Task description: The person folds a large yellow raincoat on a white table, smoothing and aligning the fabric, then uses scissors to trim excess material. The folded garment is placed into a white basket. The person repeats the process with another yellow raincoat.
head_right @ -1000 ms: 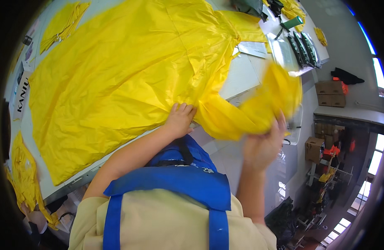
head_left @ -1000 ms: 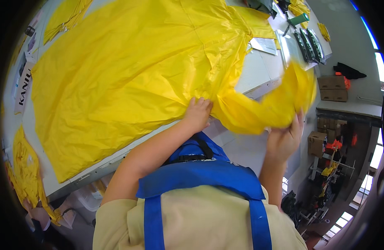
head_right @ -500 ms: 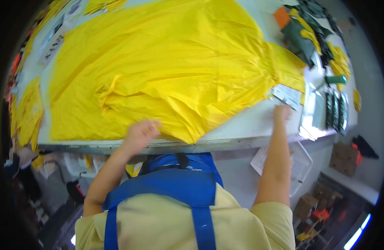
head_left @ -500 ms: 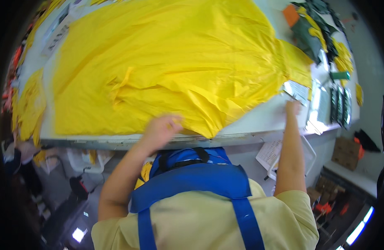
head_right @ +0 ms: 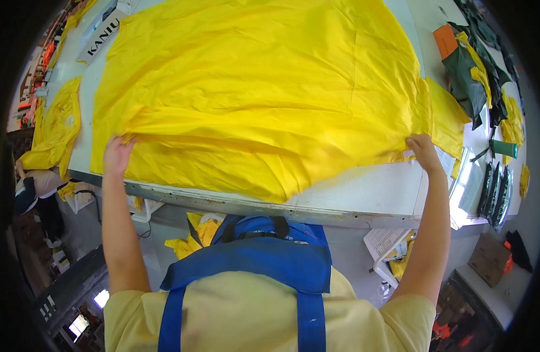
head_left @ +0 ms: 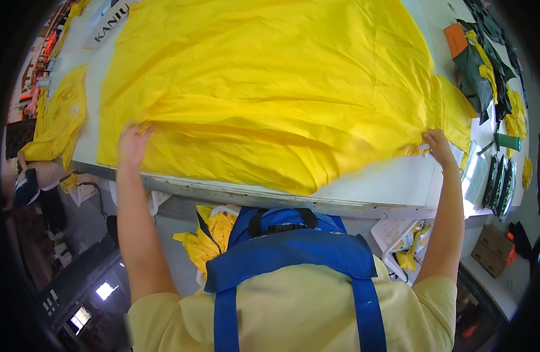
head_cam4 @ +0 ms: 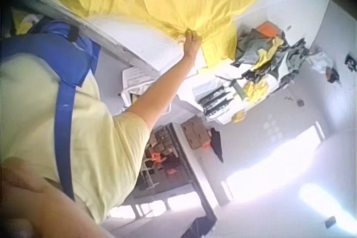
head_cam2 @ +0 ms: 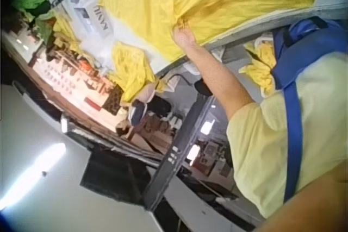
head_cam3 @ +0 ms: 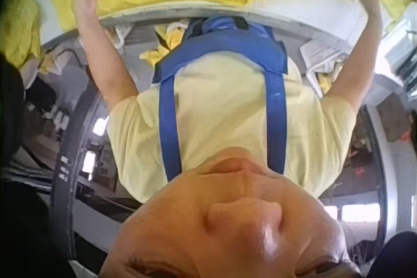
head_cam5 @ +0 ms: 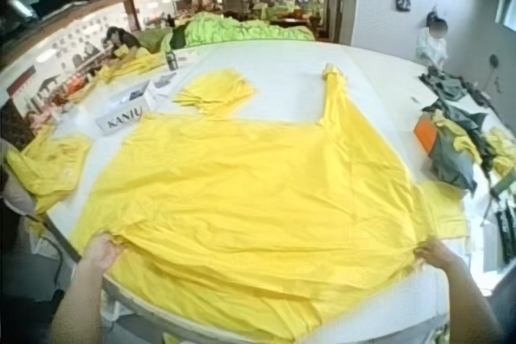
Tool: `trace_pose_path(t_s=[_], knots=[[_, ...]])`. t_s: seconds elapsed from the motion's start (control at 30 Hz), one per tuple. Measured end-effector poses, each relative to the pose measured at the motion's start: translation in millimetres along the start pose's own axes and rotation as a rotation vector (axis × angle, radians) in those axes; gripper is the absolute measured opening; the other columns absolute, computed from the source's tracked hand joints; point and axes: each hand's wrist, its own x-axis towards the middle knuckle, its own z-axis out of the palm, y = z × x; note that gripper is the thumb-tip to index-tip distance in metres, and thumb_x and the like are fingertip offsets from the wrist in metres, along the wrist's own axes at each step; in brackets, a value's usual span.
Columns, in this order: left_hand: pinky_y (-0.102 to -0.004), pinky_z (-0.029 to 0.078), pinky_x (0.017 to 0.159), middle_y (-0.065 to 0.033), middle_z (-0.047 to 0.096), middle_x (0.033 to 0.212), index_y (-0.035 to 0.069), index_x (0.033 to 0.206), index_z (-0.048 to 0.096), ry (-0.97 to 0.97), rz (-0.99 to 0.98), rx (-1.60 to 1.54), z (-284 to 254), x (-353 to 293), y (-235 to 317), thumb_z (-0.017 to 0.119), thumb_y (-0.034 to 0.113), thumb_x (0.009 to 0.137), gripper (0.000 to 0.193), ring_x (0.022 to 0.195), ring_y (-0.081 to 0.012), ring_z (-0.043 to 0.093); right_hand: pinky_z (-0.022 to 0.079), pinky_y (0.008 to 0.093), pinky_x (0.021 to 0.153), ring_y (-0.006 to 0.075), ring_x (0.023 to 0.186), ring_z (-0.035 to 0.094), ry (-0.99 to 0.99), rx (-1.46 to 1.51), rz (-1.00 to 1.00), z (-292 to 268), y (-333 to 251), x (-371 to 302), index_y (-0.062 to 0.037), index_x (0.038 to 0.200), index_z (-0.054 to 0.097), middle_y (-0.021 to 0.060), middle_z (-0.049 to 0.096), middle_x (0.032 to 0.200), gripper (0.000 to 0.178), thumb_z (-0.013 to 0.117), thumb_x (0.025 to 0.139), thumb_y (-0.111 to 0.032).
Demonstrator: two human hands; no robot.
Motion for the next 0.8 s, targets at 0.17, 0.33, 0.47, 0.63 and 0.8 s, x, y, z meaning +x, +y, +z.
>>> trace_pose_path(t_s=[0.17, 0.33, 0.47, 0.63, 0.8], knots=[[-0.0401, 0.041, 0.1, -0.0117, 0.056, 0.124, -0.002, 0.119, 0.052, 0.112, -0.063, -0.274, -34.3, -29.8, 16.0, 0.045, 0.008, 0.091, 0.031, 0.113, -0.0244, 0.054, 0.043, 0.0439, 0.085, 0.0316, 0.101, 0.054, 0.197, -0.467, 0.161, 27.4, -57.4, 21.3, -0.0075, 0.102, 0.062, 0.0134, 0.06, 0.104, 0.031, 0.067, 0.08, -0.028], [-0.0381, 0.039, 0.099, -0.0144, 0.057, 0.122, -0.006, 0.115, 0.055, -0.005, 0.022, -0.019, 4.5, -52.0, 19.2, 0.045, 0.013, 0.096, 0.029, 0.113, -0.0223, 0.053, 0.044, 0.0415, 0.087, 0.0338, 0.102, 0.053, 0.604, -0.065, -0.405, 103.5, -171.1, -18.8, -0.0047, 0.112, 0.055, 0.0148, 0.058, 0.108, 0.043, 0.073, 0.075, -0.019], [-0.0328, 0.041, 0.093, -0.0114, 0.061, 0.11, -0.005, 0.101, 0.06, 0.124, 0.111, -0.113, 42.8, -55.5, 43.6, 0.046, 0.014, 0.096, 0.024, 0.103, -0.0198, 0.055, 0.04, 0.0419, 0.093, 0.0323, 0.108, 0.053, -0.268, -0.194, -0.79, 191.4, -261.3, -108.1, -0.0077, 0.114, 0.061, 0.0168, 0.057, 0.115, 0.045, 0.068, 0.079, -0.034], [-0.0357, 0.043, 0.085, -0.0048, 0.054, 0.077, 0.008, 0.072, 0.06, -0.233, 0.917, 0.643, 113.4, -109.4, 63.5, 0.06, 0.012, 0.082, 0.011, 0.075, -0.0219, 0.052, 0.044, 0.0387, 0.09, 0.0264, 0.106, 0.056, -0.505, 0.595, -0.654, 153.4, -333.4, -130.0, -0.0055, 0.123, 0.055, 0.0145, 0.057, 0.12, 0.049, 0.059, 0.087, -0.039], [-0.0453, 0.045, 0.088, -0.0123, 0.055, 0.103, 0.01, 0.079, 0.063, -0.545, 1.132, 0.78, 179.2, -168.6, 55.6, 0.071, 0.017, 0.072, 0.013, 0.104, -0.0314, 0.054, 0.043, 0.0389, 0.097, 0.023, 0.113, 0.054, -0.573, 1.688, -0.278, 135.0, -410.4, -148.0, -0.0002, 0.132, 0.044, 0.0142, 0.054, 0.127, 0.051, 0.046, 0.094, -0.034]])
